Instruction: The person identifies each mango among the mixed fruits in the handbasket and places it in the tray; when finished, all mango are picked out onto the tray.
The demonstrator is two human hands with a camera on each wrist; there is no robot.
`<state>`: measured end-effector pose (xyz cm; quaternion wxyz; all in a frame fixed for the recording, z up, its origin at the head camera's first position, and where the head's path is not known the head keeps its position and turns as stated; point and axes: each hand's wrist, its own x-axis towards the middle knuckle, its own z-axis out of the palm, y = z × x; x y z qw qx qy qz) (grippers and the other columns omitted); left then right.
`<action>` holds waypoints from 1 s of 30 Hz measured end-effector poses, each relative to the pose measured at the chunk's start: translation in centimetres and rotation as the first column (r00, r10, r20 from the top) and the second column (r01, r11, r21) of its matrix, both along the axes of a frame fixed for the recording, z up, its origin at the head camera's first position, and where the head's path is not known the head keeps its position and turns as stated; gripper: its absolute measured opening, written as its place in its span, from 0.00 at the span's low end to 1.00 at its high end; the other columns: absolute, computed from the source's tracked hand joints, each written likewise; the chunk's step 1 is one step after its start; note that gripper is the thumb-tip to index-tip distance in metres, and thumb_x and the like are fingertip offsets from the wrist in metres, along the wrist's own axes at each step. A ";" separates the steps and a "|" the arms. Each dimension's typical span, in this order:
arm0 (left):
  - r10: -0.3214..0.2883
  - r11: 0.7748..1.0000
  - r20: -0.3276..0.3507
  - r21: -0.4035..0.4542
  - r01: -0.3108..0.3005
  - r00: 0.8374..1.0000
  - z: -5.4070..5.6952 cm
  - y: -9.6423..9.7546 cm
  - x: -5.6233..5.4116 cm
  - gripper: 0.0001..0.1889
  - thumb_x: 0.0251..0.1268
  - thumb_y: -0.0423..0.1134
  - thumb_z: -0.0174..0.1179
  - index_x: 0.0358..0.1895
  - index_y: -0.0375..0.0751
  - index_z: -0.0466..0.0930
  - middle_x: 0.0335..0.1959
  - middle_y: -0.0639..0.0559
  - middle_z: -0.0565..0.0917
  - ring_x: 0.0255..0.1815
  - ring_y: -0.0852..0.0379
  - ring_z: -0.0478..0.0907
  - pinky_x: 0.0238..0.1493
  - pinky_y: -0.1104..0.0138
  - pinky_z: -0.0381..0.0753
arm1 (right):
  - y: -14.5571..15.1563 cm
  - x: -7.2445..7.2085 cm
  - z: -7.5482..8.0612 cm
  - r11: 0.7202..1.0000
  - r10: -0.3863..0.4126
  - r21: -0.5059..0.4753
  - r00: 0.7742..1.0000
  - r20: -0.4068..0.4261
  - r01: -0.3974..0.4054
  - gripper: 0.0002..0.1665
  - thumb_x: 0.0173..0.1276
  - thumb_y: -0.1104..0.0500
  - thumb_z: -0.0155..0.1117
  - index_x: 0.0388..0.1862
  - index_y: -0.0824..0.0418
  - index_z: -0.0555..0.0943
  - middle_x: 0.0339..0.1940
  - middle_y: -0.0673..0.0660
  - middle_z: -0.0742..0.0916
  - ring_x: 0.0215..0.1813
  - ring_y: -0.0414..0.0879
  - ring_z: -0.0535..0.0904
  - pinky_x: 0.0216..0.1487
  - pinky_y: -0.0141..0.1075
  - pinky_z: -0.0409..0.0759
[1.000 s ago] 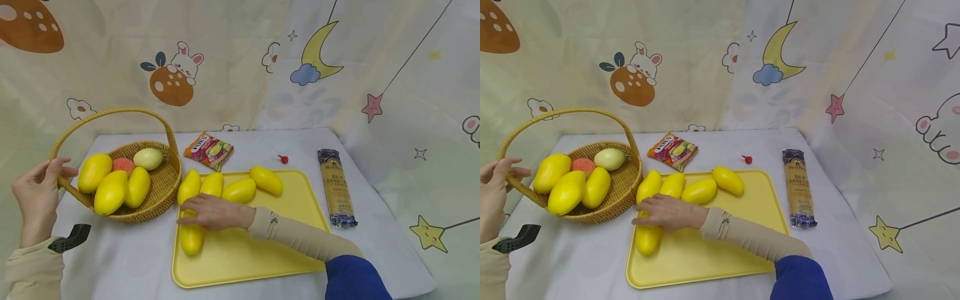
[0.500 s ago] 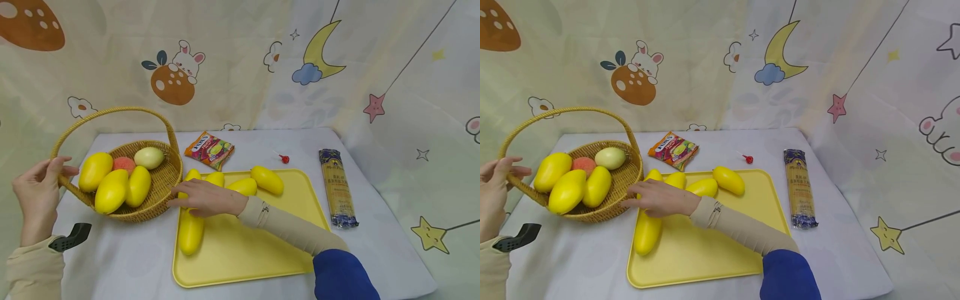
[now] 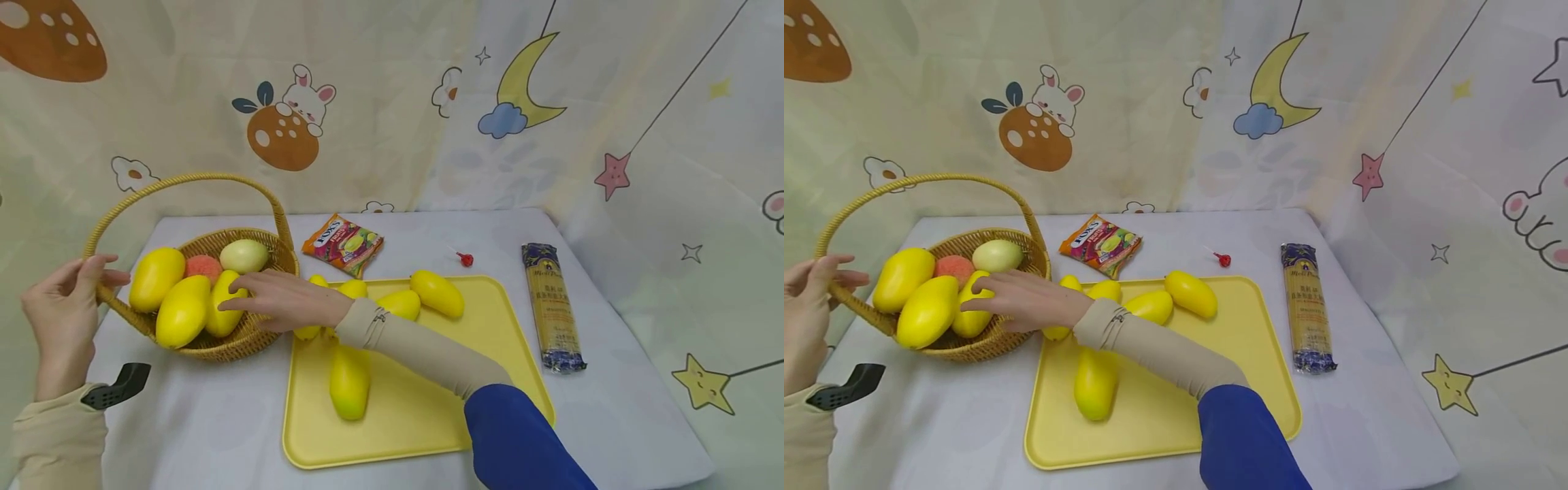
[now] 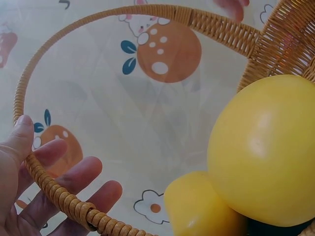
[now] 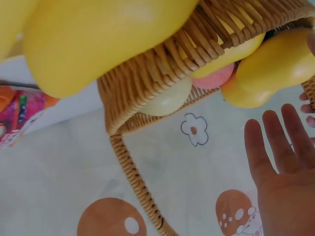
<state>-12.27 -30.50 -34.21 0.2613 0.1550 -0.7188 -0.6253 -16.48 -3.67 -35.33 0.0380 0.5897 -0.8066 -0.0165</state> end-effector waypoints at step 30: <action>-0.010 1.000 -0.021 0.004 0.010 1.000 -0.1 -0.1 0.0 0.17 0.61 0.44 0.62 0.45 0.34 0.86 0.20 0.59 0.84 0.29 0.63 0.78 0.38 0.83 0.75 | -8.1 -1.7 -0.7 0.998 0.016 0.069 0.998 -0.058 -0.012 0.34 0.71 0.53 0.55 0.74 0.46 0.60 0.73 0.55 0.65 0.73 0.44 0.59 0.73 0.32 0.53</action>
